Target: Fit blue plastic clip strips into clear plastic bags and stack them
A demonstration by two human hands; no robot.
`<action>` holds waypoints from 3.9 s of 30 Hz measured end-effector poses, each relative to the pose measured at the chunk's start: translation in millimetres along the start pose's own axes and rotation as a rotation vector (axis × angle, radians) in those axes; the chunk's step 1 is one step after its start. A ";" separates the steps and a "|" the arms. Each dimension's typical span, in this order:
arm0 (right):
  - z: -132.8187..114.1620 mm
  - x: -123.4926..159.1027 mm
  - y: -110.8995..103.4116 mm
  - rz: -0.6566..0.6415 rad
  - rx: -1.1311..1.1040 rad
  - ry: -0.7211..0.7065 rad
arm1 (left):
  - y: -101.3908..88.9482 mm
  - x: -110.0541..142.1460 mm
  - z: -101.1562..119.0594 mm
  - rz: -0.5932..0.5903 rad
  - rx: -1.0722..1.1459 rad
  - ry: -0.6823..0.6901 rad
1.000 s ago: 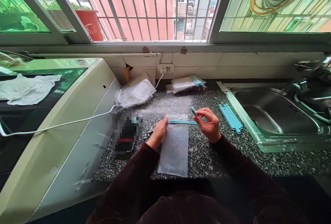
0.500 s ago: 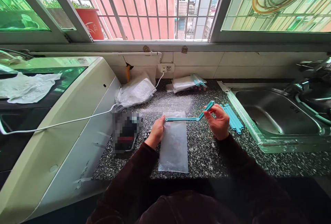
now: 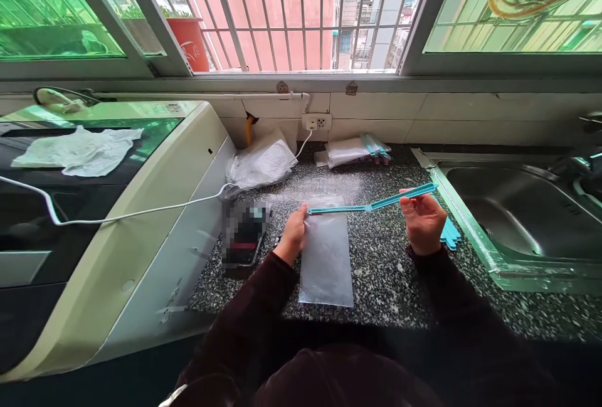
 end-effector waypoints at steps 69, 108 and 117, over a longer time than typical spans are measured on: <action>37.9 40.8 50.4 -0.307 -0.223 0.389 | 14.4 13.4 -6.8 -0.174 -0.058 -0.138; 41.1 68.6 54.9 -0.241 -0.355 0.498 | 35.6 32.0 -11.7 -0.386 -0.118 -0.054; 31.9 67.2 58.5 -0.343 -0.218 0.426 | 18.1 19.9 -20.9 -0.209 0.045 -0.196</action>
Point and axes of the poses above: each hand's wrist, its own x-axis away from the middle knuckle, its own y-axis out of the palm, z = x × y, the point moved 9 cm from there along -x, towards the middle knuckle, and after that the axes turned 13 degrees about z, right-handed, at the moved point
